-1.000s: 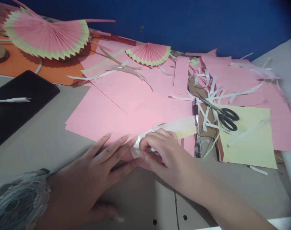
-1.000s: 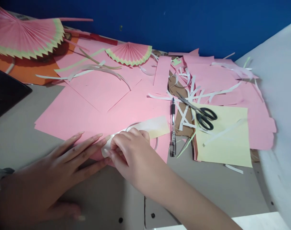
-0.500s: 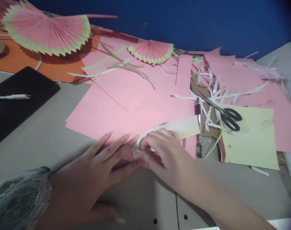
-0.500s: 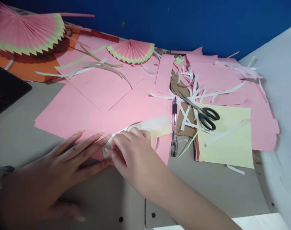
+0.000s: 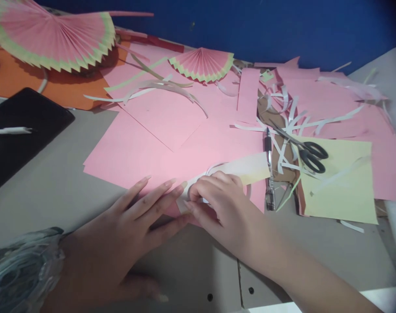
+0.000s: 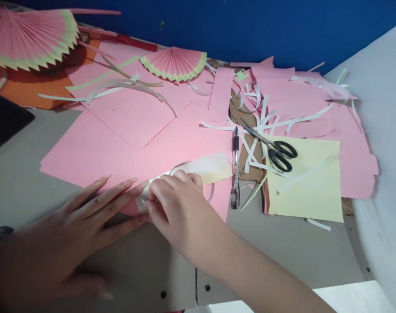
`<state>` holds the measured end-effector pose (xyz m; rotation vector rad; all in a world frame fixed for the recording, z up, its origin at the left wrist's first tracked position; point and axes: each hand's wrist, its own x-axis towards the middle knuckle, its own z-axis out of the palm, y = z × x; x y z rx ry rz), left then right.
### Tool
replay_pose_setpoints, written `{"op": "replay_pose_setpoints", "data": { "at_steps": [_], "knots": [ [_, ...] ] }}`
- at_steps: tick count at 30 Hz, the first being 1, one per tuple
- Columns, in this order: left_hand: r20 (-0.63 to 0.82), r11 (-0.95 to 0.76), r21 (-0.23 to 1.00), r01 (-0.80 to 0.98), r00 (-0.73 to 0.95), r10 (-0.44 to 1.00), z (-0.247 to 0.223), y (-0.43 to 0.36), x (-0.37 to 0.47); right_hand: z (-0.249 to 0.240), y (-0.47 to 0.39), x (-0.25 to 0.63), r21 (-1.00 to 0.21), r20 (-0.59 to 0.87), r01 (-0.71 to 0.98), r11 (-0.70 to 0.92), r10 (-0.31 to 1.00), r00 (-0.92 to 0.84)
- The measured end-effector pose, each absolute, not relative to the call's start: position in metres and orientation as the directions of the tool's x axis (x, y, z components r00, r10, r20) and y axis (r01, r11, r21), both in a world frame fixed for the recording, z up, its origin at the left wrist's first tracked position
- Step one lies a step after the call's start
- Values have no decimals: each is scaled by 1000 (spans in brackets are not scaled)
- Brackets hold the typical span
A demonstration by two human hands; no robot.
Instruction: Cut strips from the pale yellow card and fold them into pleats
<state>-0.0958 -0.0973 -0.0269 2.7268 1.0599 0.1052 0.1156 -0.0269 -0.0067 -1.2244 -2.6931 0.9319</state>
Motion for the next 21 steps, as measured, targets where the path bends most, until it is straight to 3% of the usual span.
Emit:
{"op": "replay_pose_setpoints", "data": {
  "at_steps": [7,21],
  "knots": [
    [-5,-669,271,692,697,718,-25,-100,-92,-8,-28,116,-529,-201,678,510,701,-684],
    [-4,-721,247,647,745,667,-28,-99,-94,-9,-28,116,-533,-188,675,510,707,-682]
  ]
}}
